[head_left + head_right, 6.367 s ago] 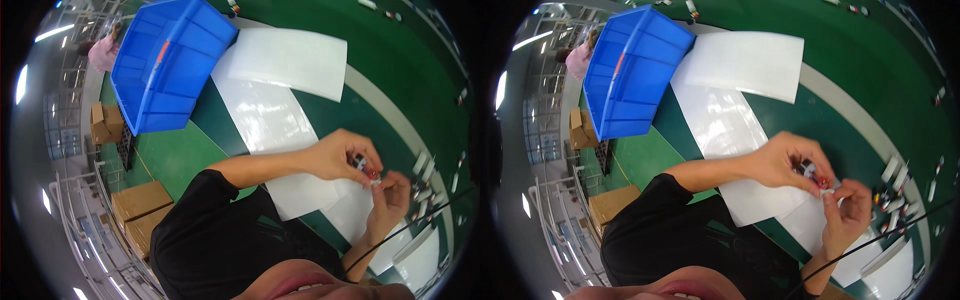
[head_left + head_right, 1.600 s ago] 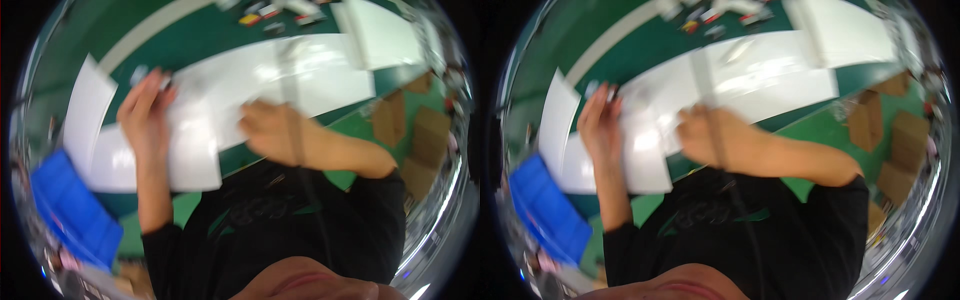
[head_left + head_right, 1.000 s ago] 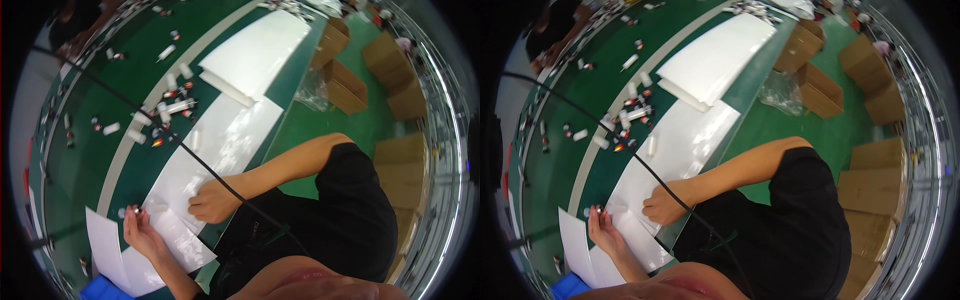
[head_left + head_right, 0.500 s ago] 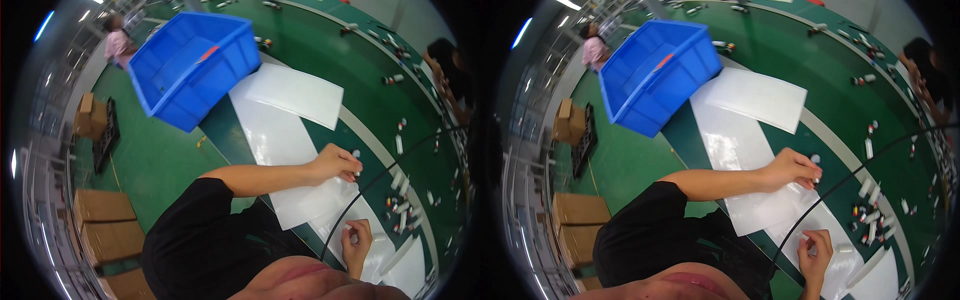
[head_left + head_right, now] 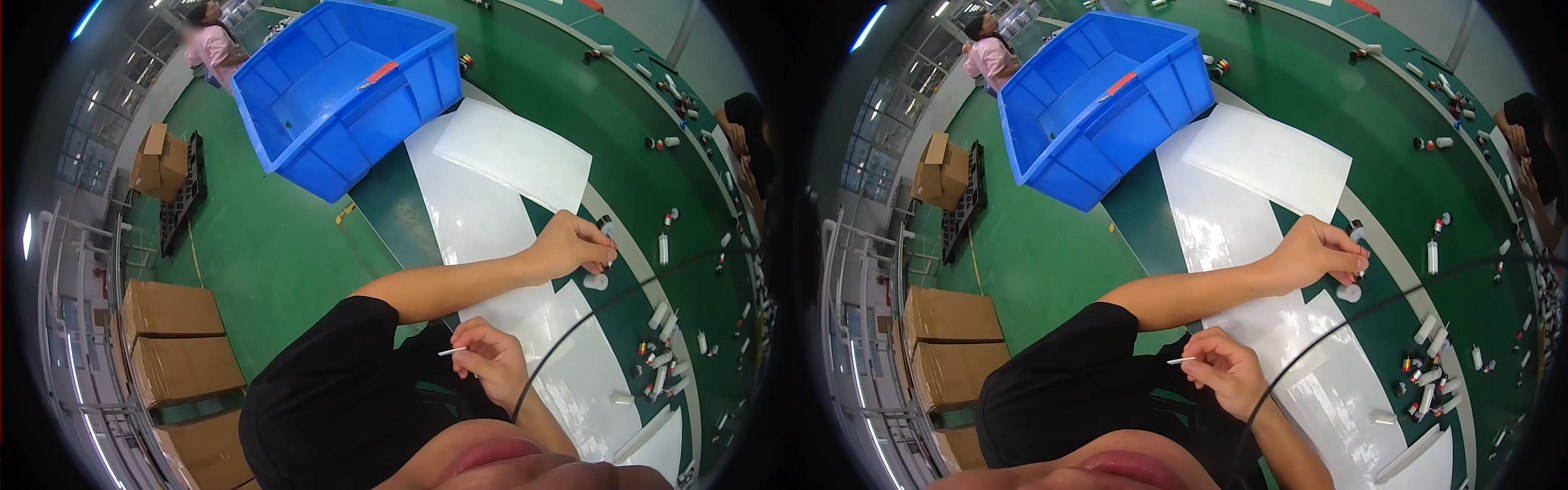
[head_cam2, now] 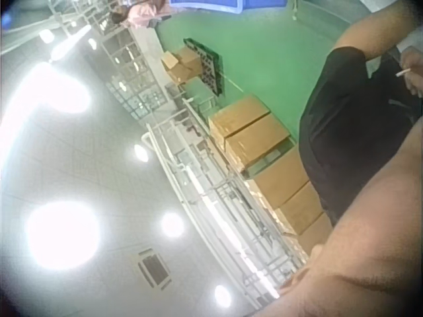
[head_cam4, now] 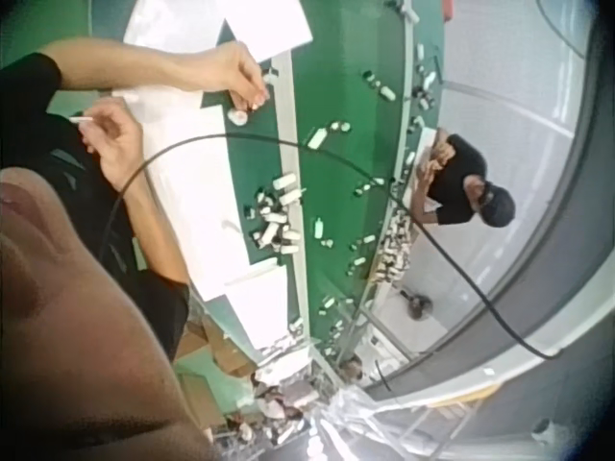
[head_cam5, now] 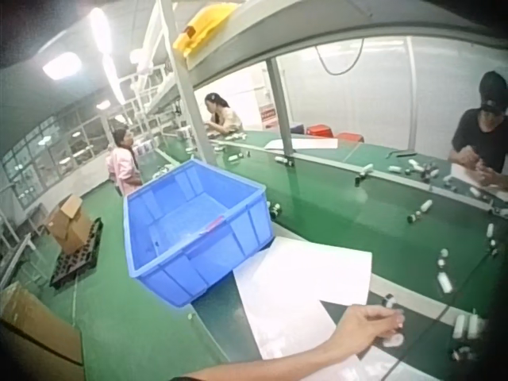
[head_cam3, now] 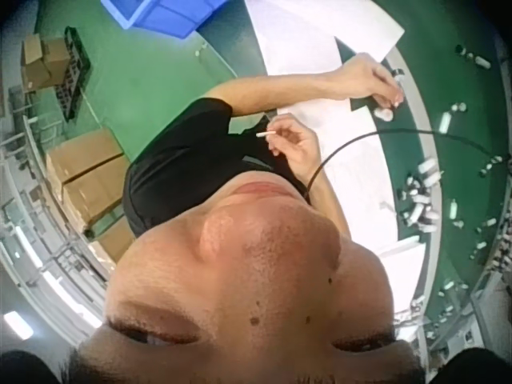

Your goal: Assembling small plastic and electronic parts by peeling labels and attaching them to small components on an assembly line.

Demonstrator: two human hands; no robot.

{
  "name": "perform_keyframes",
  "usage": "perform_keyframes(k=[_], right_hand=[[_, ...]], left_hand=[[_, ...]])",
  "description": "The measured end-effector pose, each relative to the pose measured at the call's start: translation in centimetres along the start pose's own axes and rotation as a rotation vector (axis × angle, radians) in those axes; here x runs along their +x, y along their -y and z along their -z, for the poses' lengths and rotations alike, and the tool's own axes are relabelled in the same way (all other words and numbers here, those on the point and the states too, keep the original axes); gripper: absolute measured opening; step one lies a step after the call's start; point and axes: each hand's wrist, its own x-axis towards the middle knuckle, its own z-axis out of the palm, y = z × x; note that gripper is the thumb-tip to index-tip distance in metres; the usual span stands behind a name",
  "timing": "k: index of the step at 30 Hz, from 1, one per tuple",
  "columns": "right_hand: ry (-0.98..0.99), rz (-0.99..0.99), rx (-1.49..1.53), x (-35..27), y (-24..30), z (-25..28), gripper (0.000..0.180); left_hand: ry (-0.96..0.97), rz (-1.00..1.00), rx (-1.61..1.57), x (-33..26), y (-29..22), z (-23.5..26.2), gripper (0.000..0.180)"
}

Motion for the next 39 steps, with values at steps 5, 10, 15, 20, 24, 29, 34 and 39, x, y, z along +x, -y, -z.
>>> perform_keyframes(k=[5,10,15,20,24,29,34,39], right_hand=[[-0.319,0.685,-1.025,-0.1,6.5,1.3,0.017],[-0.944,0.796,-0.66,-2.6,10.0,5.5,0.013],[-1.023,0.928,-0.868,-3.6,9.1,9.3,0.033],[-0.867,0.833,-1.084,-4.1,8.8,8.6,0.057],[-0.846,0.78,-1.191,-3.6,8.4,8.2,0.058],[-0.86,0.828,-1.306,-3.3,8.4,8.0,0.057],[-0.91,0.829,-1.295,-3.3,8.4,8.2,0.055],[-0.929,0.707,-0.843,-4.0,8.9,7.8,0.054]], left_hand=[[-0.024,0.052,-0.044,0.3,-0.1,0.5,0.013],[0.003,0.153,-0.169,0.1,0.8,1.2,0.016],[0.06,0.151,-0.092,-0.5,0.9,-0.8,0.013],[0.07,0.102,0.07,-1.1,0.5,-0.9,0.011],[0.079,0.102,0.102,-1.1,0.3,-0.5,0.011],[0.114,0.049,0.152,-1.4,0.5,-0.7,0.012],[0.153,0.012,0.24,-1.9,0.1,-1.4,0.015],[0.27,-0.09,0.327,-1.8,0.0,-1.1,0.029]])
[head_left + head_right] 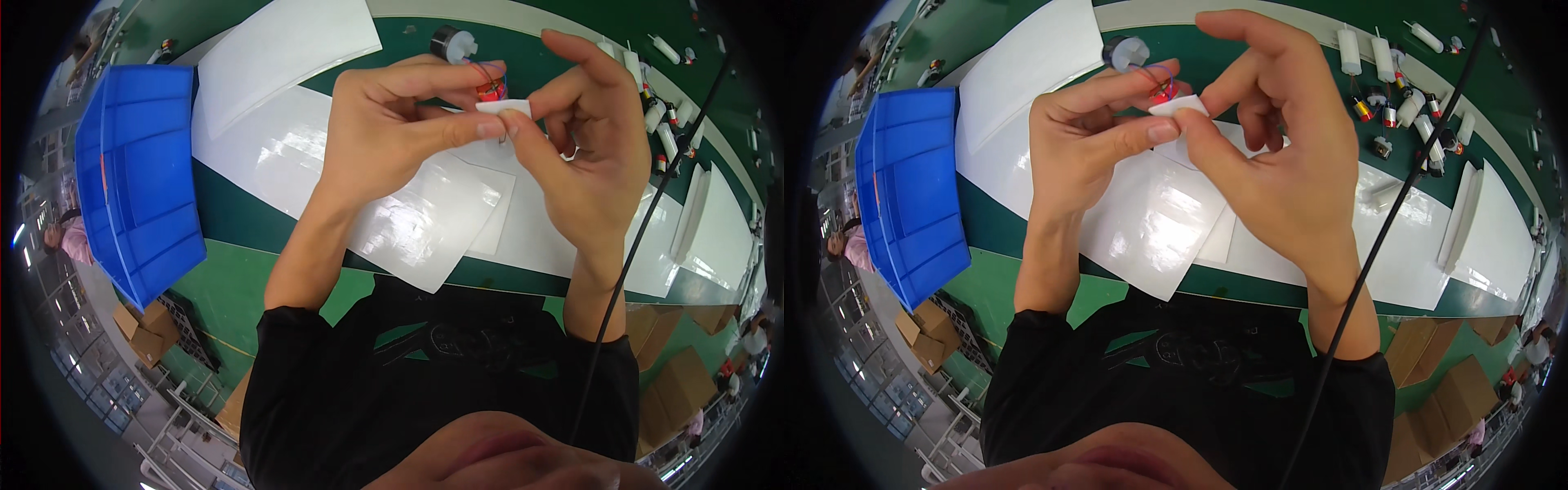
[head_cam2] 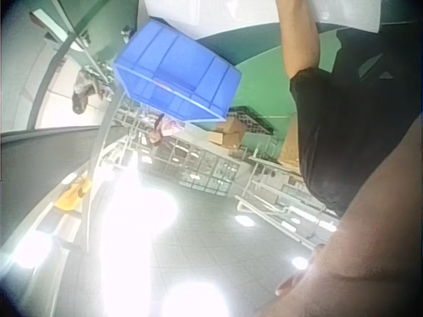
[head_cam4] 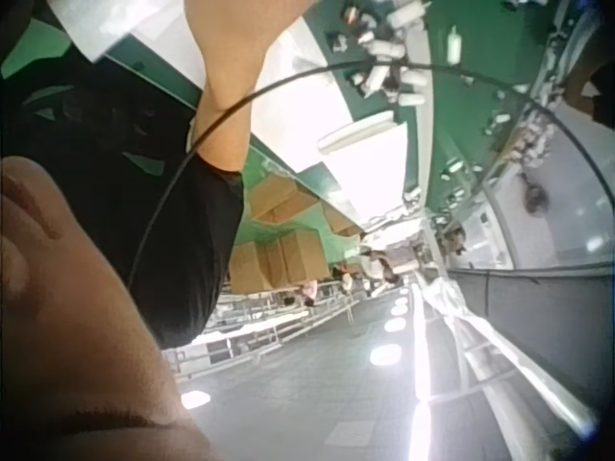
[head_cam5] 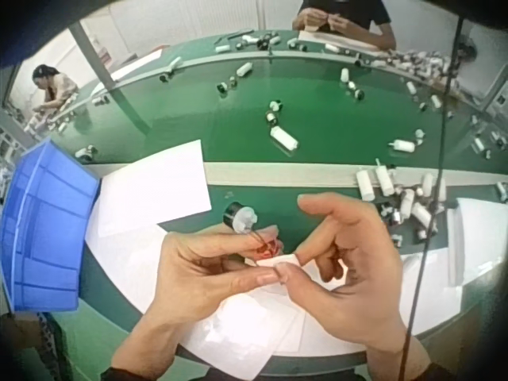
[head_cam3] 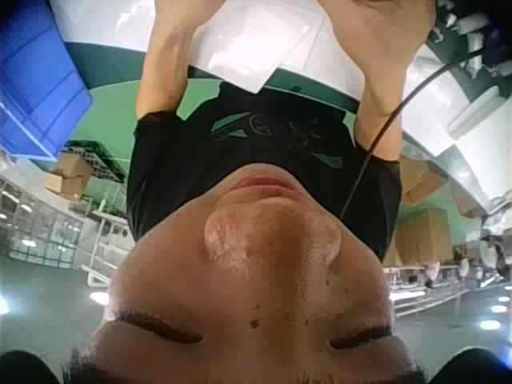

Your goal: Assembling small plastic and electronic parts by peeling labels and attaching them to small components on an assembly line.

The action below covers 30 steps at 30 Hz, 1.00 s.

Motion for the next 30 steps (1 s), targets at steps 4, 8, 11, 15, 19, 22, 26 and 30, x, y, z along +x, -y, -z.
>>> perform_keyframes(k=[4,8,11,15,19,22,26,30], right_hand=[[0.066,-0.208,0.147,0.3,0.2,0.6,0.043],[0.167,-0.304,0.551,0.5,-0.9,0.8,0.031],[0.348,-0.416,0.718,0.9,-1.8,1.1,0.028],[0.481,-0.574,1.046,0.2,-2.0,0.3,0.029],[0.555,-0.6,1.227,0.7,-2.9,-0.5,0.029],[0.34,-0.758,1.241,1.8,-1.8,-1.5,0.026],[0.112,-0.829,0.787,3.6,-1.3,-4.0,0.032],[0.077,-0.137,0.029,8.5,-9.2,-3.5,0.033]], left_hand=[[-0.034,0.002,-0.149,-0.1,0.3,0.0,0.028],[0.097,-0.034,-0.08,-0.3,-0.2,0.9,0.025],[0.095,-0.002,-0.225,-1.0,-0.8,0.5,0.024],[0.254,-0.11,-0.084,-0.9,-1.7,0.9,0.021],[0.288,-0.14,0.016,-0.6,-1.7,1.3,0.021],[0.17,-0.083,0.084,-0.1,-1.3,2.1,0.02],[0.017,-0.154,0.047,1.0,-0.3,3.2,0.019],[-0.197,-0.227,-0.302,1.9,0.0,4.6,0.022]])
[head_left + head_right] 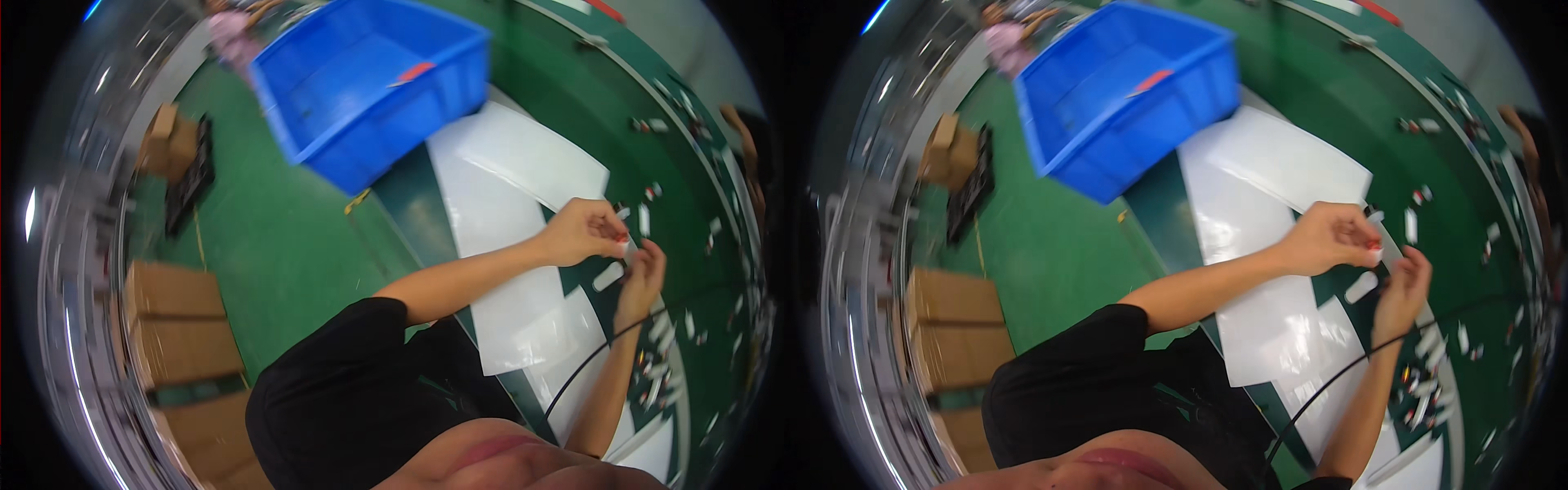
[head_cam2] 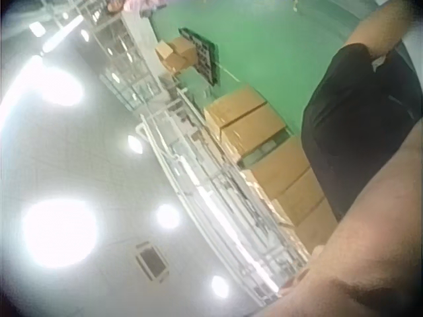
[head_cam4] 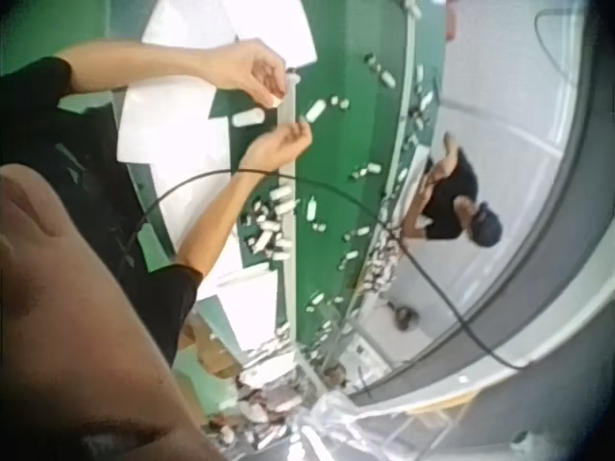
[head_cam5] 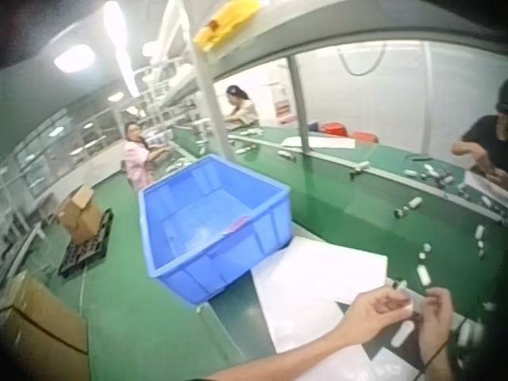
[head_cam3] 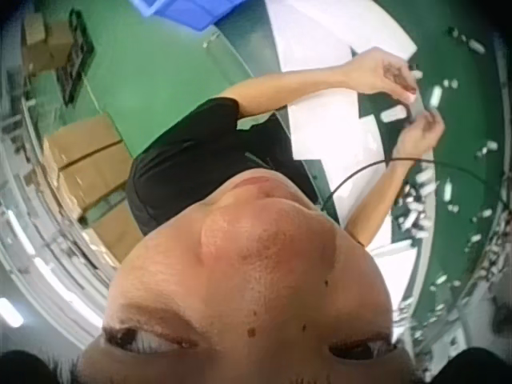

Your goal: Assembling small plastic and electronic parts by peeling labels and attaching them to small components on an assembly line.

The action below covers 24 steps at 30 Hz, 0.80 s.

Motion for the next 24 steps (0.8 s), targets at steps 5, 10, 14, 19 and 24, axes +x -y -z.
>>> perform_keyframes(k=[5,10,14,19,24], right_hand=[[-0.324,0.416,-1.237,7.4,-0.6,-0.3,0.052],[0.017,0.152,-1.178,8.8,0.4,-1.5,0.045],[-0.002,0.043,-0.521,6.5,0.8,-0.8,0.037],[0.215,-0.358,0.595,-1.5,4.4,0.0,0.034],[0.295,-0.265,0.655,-6.0,6.5,0.0,0.031]], left_hand=[[-0.329,-0.159,0.236,2.1,-1.0,3.7,0.028],[-0.516,-0.148,0.786,1.8,0.9,5.6,0.03],[-0.473,-0.045,1.042,1.6,0.4,6.7,0.026],[-0.465,-0.086,0.975,2.9,1.4,6.7,0.038],[-0.319,-0.254,0.82,2.7,1.8,6.5,0.059]])
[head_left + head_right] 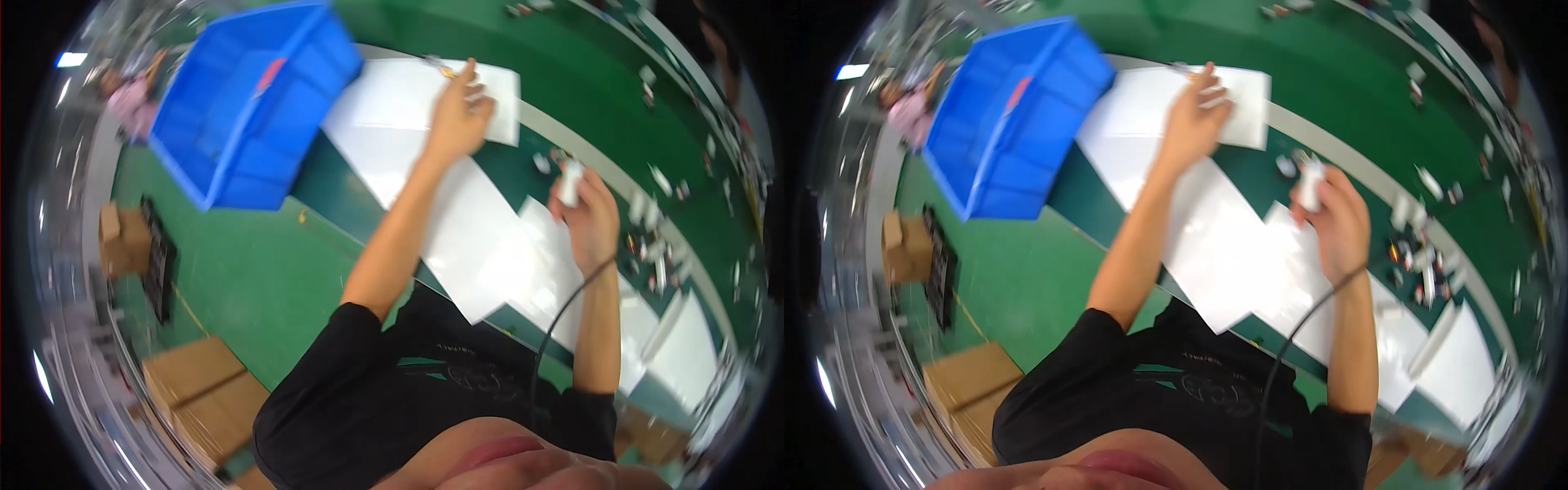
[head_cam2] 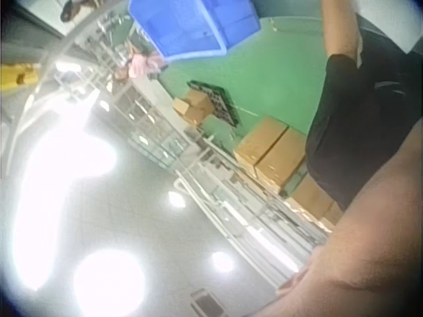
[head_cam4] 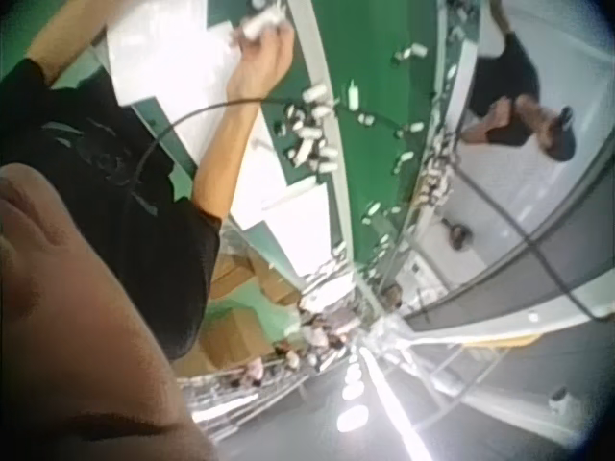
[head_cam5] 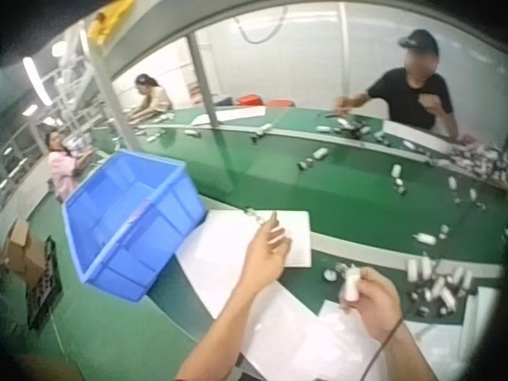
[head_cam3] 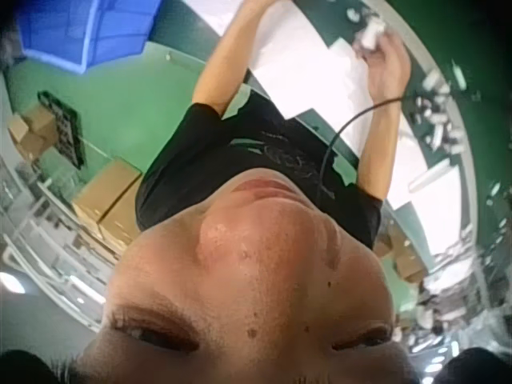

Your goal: Assembling small plastic and electronic parts by peeling labels and attaching them to small components on an assembly line.

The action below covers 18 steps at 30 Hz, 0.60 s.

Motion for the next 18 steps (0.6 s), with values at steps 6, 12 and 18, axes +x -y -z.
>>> perform_keyframes(k=[6,12,18], right_hand=[[-0.248,0.583,-0.874,-3.0,1.1,1.0,0.031],[-0.171,0.777,-1.422,-6.3,0.8,1.5,0.041],[-0.3,0.533,-1.01,-6.6,-1.7,1.7,0.036]], left_hand=[[0.669,0.569,-0.382,-4.2,-10.5,-2.9,0.03],[0.715,0.505,-0.573,-6.9,-9.3,-4.7,0.022],[0.638,0.747,-0.904,-7.3,-8.2,-5.1,0.03]])
